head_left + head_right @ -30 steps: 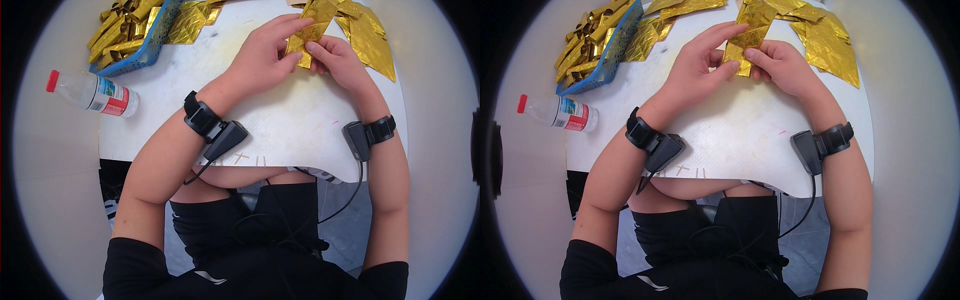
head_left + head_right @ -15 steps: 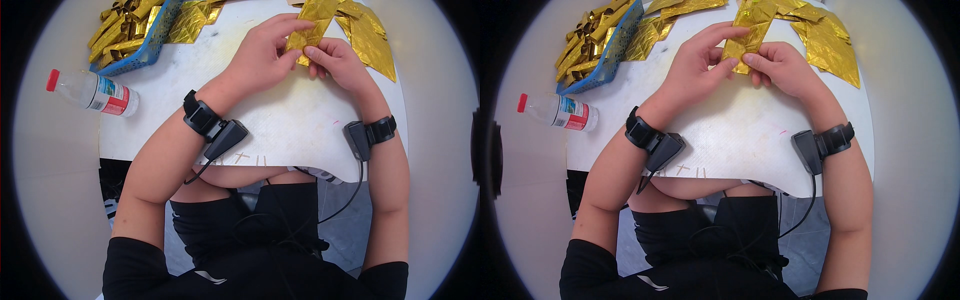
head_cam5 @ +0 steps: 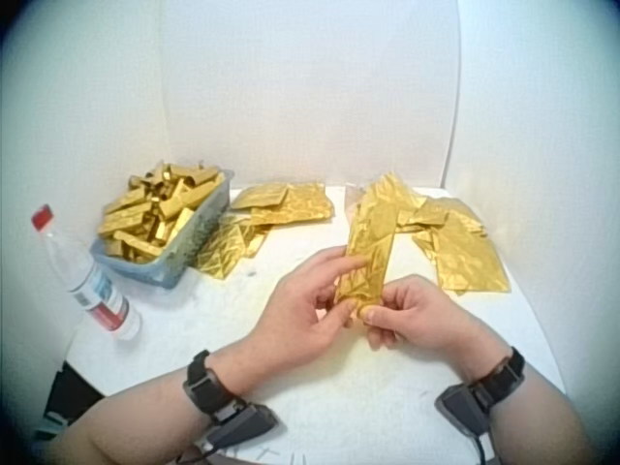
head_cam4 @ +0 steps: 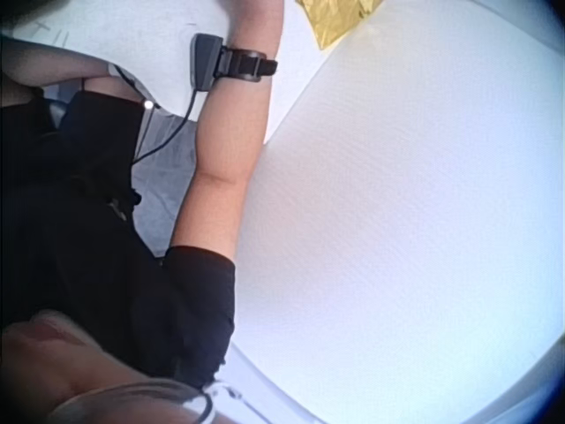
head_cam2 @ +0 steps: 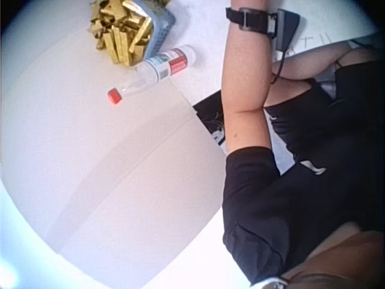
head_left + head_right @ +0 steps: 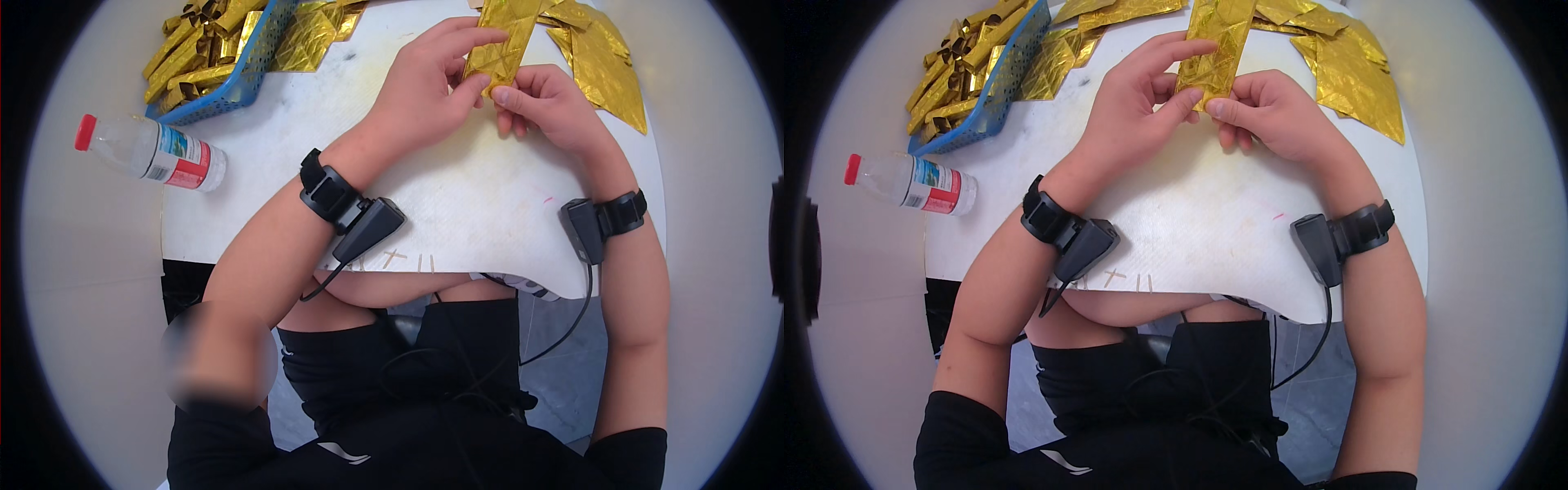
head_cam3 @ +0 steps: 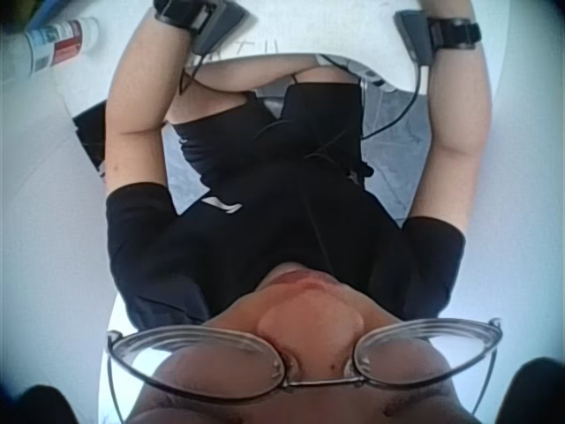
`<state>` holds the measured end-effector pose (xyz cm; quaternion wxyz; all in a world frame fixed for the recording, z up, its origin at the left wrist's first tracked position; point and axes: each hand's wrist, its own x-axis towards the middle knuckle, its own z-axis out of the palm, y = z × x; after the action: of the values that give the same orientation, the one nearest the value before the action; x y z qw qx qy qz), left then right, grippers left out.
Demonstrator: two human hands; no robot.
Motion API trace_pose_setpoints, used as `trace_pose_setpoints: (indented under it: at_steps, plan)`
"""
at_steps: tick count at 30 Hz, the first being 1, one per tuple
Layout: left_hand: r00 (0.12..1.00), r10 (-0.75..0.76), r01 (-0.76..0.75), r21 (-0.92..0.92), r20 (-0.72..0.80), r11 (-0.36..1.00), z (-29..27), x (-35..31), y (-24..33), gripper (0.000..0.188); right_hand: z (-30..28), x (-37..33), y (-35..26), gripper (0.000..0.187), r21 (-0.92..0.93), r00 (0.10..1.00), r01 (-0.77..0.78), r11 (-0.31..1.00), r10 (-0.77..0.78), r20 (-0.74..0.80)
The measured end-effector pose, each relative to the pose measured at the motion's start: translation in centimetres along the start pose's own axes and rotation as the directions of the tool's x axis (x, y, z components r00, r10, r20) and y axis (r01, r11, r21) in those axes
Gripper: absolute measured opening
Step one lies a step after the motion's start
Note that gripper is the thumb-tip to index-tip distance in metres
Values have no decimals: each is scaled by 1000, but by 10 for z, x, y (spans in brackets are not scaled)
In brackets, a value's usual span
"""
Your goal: Folding small rectangular sheets of gold-colored paper into narrow strips or smaller folds.
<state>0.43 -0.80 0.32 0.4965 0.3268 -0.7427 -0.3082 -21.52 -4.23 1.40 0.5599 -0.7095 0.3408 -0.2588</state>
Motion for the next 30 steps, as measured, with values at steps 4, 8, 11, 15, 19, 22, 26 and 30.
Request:
trace_pose_setpoints:
  at_steps: [4, 8, 11, 15, 19, 22, 26, 30]
  plan:
    - [999, -33, 33, 2, -20, 999, 1, 0, 0, 49, -1, -2, -4, 29, 17, 1000, -15, 1000, 16, -12]
    - [999, -31, 30, -23, -17, 999, 1, 1, 0, 49, -4, -1, -1, 30, -42, 1000, -16, 999, 15, -11]
    - [999, -34, 35, 9, -39, 999, 0, 1, 3, 47, -5, 2, 1, 31, -29, 1000, 10, 1000, -10, -8]
    - [972, -214, 215, 7, -93, 977, -11, 0, 3, 43, -6, 2, -3, 33, -53, 974, 5, 999, -17, -225]
    - [952, -302, 303, 14, -60, 953, -21, 2, 1, 41, -13, 8, 8, 53, 20, 885, 194, 981, -167, -435]
    - [965, -259, 259, 5, -29, 966, -22, 1, -10, 38, -10, 12, 13, 46, 73, 844, 251, 965, -182, -504]
    - [946, -305, 301, 45, 111, 952, -19, 0, -7, 32, -18, 11, 15, 33, -64, 880, 201, 977, -209, -427]
    - [949, -295, 290, 60, 112, 955, -19, 0, -2, 31, -18, 10, 17, 20, -28, 909, 144, 989, -144, -392]
